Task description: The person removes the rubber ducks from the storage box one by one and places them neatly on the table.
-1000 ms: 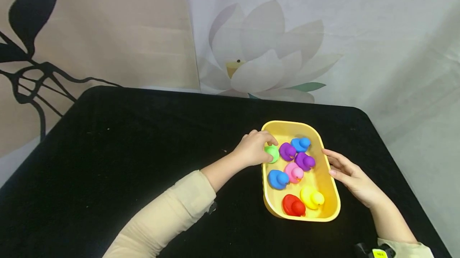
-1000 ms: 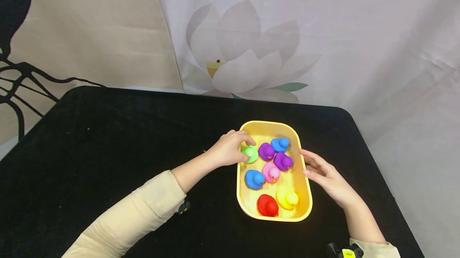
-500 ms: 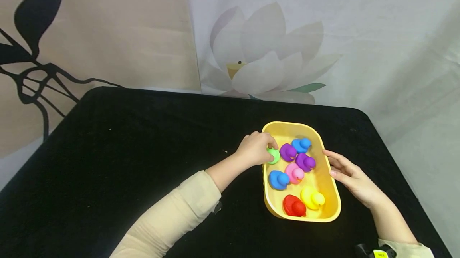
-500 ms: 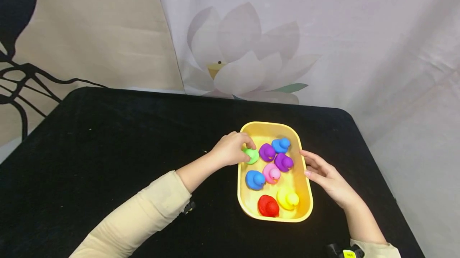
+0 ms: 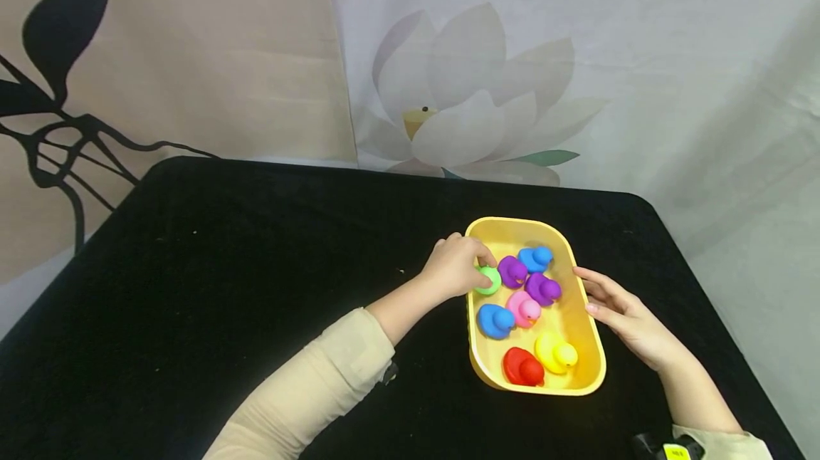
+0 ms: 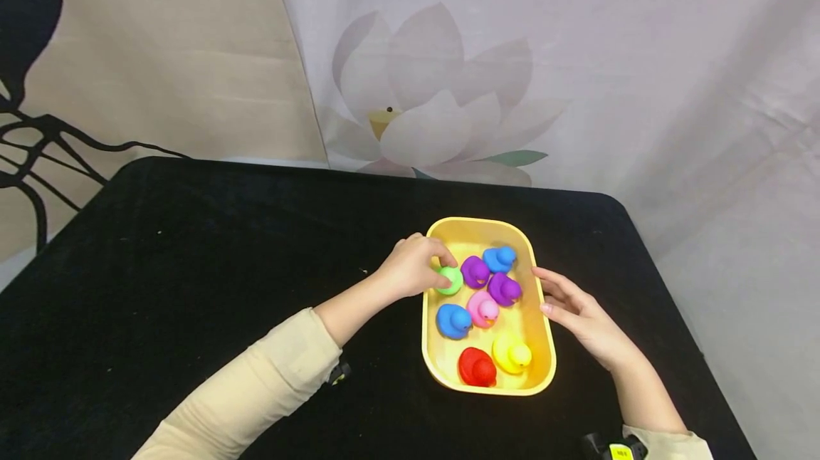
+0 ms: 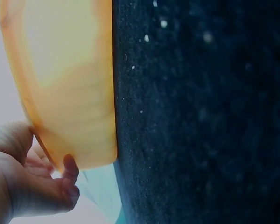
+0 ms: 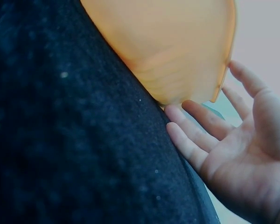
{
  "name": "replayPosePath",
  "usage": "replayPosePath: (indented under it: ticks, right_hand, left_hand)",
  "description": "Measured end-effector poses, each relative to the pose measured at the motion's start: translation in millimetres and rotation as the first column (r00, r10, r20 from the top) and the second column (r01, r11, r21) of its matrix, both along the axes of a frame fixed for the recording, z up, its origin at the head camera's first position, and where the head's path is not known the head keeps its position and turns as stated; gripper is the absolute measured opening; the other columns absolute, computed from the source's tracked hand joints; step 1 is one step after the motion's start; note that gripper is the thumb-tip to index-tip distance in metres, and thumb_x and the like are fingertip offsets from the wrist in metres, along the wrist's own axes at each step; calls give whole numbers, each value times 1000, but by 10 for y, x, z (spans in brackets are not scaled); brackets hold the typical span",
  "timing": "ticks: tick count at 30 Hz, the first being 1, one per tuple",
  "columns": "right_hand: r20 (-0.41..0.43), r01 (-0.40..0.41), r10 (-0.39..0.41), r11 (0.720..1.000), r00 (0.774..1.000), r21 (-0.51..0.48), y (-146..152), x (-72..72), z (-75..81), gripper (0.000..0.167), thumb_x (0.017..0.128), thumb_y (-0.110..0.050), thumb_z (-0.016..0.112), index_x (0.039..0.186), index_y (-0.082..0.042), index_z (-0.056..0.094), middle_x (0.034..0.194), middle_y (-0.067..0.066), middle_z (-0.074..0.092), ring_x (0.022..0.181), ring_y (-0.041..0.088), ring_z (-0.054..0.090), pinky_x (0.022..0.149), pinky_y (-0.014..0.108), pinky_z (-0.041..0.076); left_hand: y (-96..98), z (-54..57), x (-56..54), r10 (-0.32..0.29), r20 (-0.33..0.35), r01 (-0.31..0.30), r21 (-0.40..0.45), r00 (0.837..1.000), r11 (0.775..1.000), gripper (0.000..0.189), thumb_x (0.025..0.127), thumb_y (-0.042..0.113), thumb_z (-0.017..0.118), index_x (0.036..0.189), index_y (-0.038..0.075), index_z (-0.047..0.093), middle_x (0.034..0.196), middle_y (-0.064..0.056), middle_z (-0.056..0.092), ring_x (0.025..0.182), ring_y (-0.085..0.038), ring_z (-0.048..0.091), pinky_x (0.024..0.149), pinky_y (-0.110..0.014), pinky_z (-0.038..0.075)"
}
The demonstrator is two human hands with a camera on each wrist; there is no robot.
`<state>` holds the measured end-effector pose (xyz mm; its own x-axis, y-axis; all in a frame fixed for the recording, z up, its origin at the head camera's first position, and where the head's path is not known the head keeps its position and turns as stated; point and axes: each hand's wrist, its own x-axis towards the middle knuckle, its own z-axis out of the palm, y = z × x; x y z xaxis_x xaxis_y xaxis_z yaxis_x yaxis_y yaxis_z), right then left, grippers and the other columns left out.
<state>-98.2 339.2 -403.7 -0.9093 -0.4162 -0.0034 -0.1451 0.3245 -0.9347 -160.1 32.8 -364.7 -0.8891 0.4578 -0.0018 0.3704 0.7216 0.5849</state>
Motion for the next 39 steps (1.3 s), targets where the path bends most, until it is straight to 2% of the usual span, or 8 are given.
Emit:
replayPosePath:
  ticks: [6, 11, 16, 21, 26, 33, 39]
  right_hand:
    - [-1, 6, -6, 1000, 1000, -1, 3, 9, -2, 50, 100, -2, 44, 147, -3, 29, 130, -11, 50, 112, 4, 55, 85, 24, 48]
    - [2, 9, -9, 1000, 1000, 1, 2, 11, 0, 50, 100, -3, 44, 147, -3, 29, 130, -12, 50, 112, 4, 56, 85, 24, 48]
    - [6, 5, -5, 1000, 1000, -3, 8, 4, 0, 50, 100, -3, 43, 147, -3, 29, 130, -12, 50, 112, 5, 56, 85, 24, 48]
    - [-2, -2, 2, 1000, 1000, -8, 8, -3, -8, 50, 100, -3, 43, 148, -4, 29, 130, -12, 50, 112, 6, 56, 85, 25, 48]
    - [-5, 2, -2, 1000, 1000, -6, 0, -4, -11, 50, 100, -3, 43, 148, -4, 28, 129, -12, 51, 111, 6, 57, 85, 26, 48]
    - [7, -9, 9, 1000, 1000, -19, -5, -14, -4, 49, 100, -2, 43, 147, -2, 28, 129, -12, 51, 111, 5, 56, 85, 25, 48]
    - [5, -15, 15, 999, 1000, -28, -6, -14, -10, 49, 100, -2, 42, 147, -1, 28, 129, -12, 51, 111, 6, 57, 85, 25, 48]
  left_hand:
    - [-12, -12, 9, -12, -27, 13, 35, 1000, 999, 28, 76, 25, 82, 103, 18, 77, 98, 7, 68, 91, -13, 48, 82, -29, 36]
    - [-43, 3, -10, 6, -51, -2, 75, 999, 997, 27, 77, 23, 81, 103, 18, 77, 95, 8, 69, 87, -12, 48, 80, -28, 37]
    - [-78, 38, -19, 38, -25, -33, 147, 999, 989, 28, 77, 21, 81, 104, 17, 76, 99, 6, 69, 90, -13, 48, 79, -26, 39]
    - [-117, 64, -22, 43, -3, -41, 279, 999, 959, 29, 77, 15, 81, 105, 13, 76, 104, 3, 67, 91, -14, 47, 70, -17, 46]
    - [-172, 78, -36, 16, -48, 4, 396, 999, 918, 27, 77, 10, 80, 104, 8, 75, 94, 2, 62, 91, -21, 49, 64, -16, 49]
    - [-263, 151, -21, 40, -119, 19, 460, 992, 888, 29, 78, 13, 80, 106, 9, 74, 88, 3, 57, 91, -24, 49, 65, -20, 47]
    - [-358, 220, -22, 80, -207, 36, 503, 975, 864, 28, 76, 13, 80, 104, 10, 75, 87, 6, 58, 88, -18, 48, 71, -26, 41]
